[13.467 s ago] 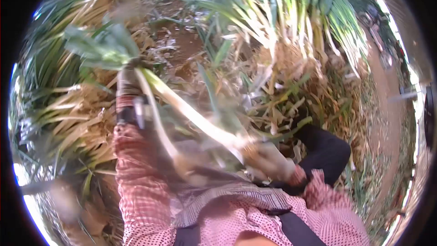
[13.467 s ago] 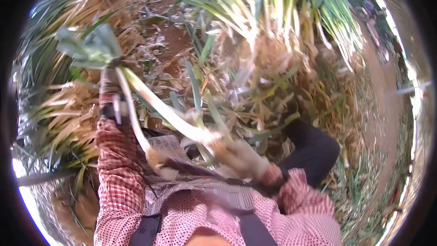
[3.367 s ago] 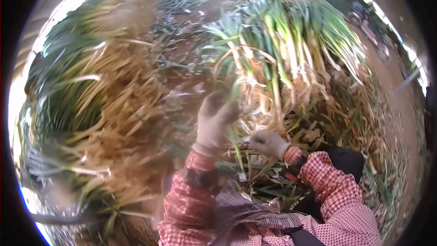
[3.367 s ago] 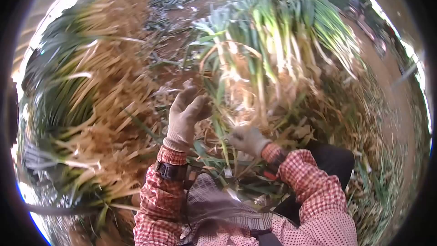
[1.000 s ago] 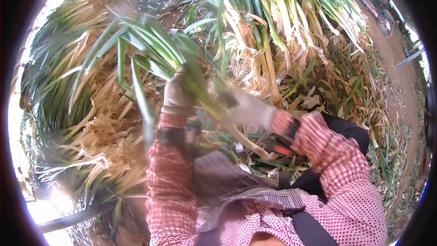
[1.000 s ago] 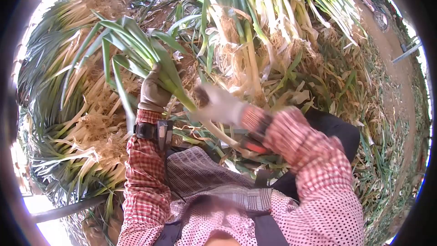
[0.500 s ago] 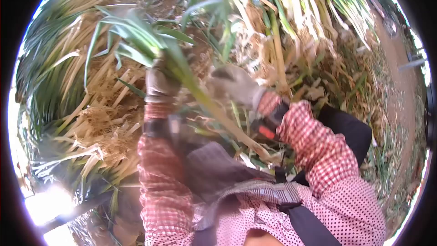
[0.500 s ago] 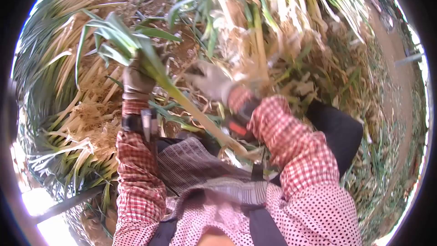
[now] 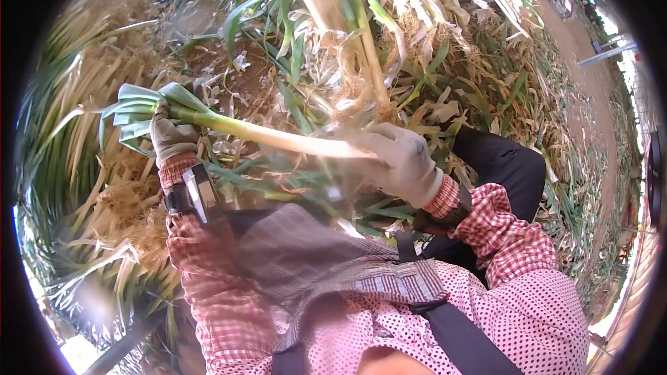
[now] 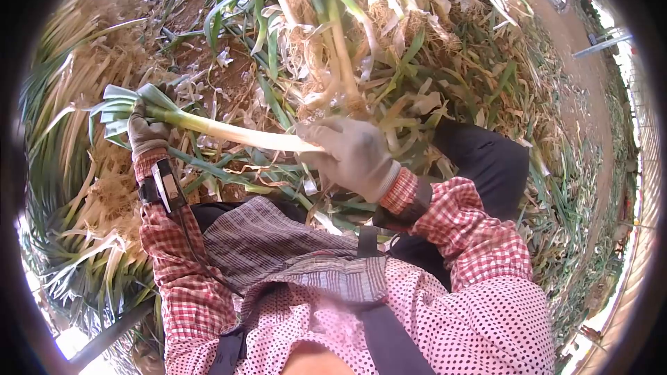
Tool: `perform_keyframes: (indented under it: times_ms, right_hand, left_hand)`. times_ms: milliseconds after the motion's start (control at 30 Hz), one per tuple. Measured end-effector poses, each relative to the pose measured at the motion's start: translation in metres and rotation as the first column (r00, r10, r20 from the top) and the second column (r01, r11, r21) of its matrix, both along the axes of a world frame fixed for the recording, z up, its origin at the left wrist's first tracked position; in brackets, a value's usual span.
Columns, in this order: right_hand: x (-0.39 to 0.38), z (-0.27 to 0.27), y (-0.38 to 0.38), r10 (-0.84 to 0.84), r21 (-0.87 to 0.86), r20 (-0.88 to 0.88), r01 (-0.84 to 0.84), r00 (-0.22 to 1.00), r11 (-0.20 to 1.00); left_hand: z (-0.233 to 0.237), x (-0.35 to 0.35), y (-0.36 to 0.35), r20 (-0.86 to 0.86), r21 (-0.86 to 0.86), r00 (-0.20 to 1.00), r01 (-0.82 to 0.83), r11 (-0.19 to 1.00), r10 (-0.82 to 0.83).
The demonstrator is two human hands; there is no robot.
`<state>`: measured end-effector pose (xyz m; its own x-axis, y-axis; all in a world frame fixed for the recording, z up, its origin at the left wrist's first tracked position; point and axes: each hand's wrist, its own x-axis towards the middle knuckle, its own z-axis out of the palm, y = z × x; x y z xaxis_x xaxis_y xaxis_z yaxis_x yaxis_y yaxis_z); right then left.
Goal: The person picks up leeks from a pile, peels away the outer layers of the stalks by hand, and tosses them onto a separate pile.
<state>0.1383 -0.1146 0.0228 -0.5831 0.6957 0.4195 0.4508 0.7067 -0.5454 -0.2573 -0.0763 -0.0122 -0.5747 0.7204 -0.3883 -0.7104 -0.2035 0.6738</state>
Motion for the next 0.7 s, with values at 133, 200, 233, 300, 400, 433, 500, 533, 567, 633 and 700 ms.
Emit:
perform_keyframes:
  times_ms: [133, 200, 233, 300, 400, 433, 500, 533, 567, 633, 700]
  right_hand:
    - [0.000, 0.006, 0.006, 0.043, 0.076, -0.022, -0.041, 0.999, 0.996]
    - [-0.001, 0.008, 0.005, -0.027, 0.054, 0.076, 0.023, 0.997, 0.998]
    - [-0.003, 0.006, 0.005, -0.094, 0.061, 0.128, 0.086, 0.987, 0.994]
    - [-0.006, 0.000, 0.004, -0.251, -0.295, -0.034, 0.230, 0.967, 0.928]
    - [-0.003, -0.006, 0.003, -0.580, -0.886, -0.392, -0.124, 0.714, 0.447]
    - [0.006, -0.006, 0.004, -0.595, -0.871, -0.485, -0.296, 0.641, 0.391]
    - [0.010, 0.017, -0.010, -0.641, -0.815, -0.579, -0.376, 0.504, 0.440]
    - [0.018, 0.017, -0.009, -0.567, -0.696, -0.711, -0.527, 0.415, 0.488]
    - [0.034, 0.016, -0.008, -0.486, -0.549, -0.820, -0.656, 0.303, 0.517]
    - [0.060, 0.021, 0.001, -0.355, -0.520, -0.854, -0.630, 0.381, 0.577]
    - [0.073, 0.027, -0.002, -0.244, -0.598, -0.642, -0.276, 0.727, 0.752]
  left_hand:
    - [0.012, 0.014, -0.006, 0.016, 0.127, 0.999, -0.030, 0.991, 0.029]
    - [0.016, 0.013, -0.007, 0.024, 0.220, 0.998, -0.054, 0.974, 0.050]
    - [0.019, 0.017, -0.010, -0.035, 0.248, 0.998, -0.048, 0.967, 0.059]
    - [0.016, 0.005, -0.014, -0.008, 0.341, 0.996, -0.082, 0.936, 0.090]
    - [0.004, -0.024, -0.019, 0.076, 0.456, 0.993, -0.119, 0.882, 0.095]
    - [-0.005, -0.036, -0.019, 0.064, 0.422, 0.989, -0.147, 0.894, 0.132]
    - [-0.019, -0.052, -0.021, 0.001, 0.354, 0.983, -0.172, 0.919, 0.184]
    - [-0.001, -0.034, -0.020, -0.017, 0.256, 0.945, -0.311, 0.915, 0.326]
    - [-0.008, -0.048, -0.027, 0.016, 0.318, 0.970, -0.234, 0.919, 0.242]
    - [-0.020, -0.084, -0.035, 0.102, 0.555, 0.995, -0.069, 0.829, 0.015]
    - [-0.014, -0.066, -0.034, 0.119, 0.654, 0.987, 0.003, 0.757, -0.107]
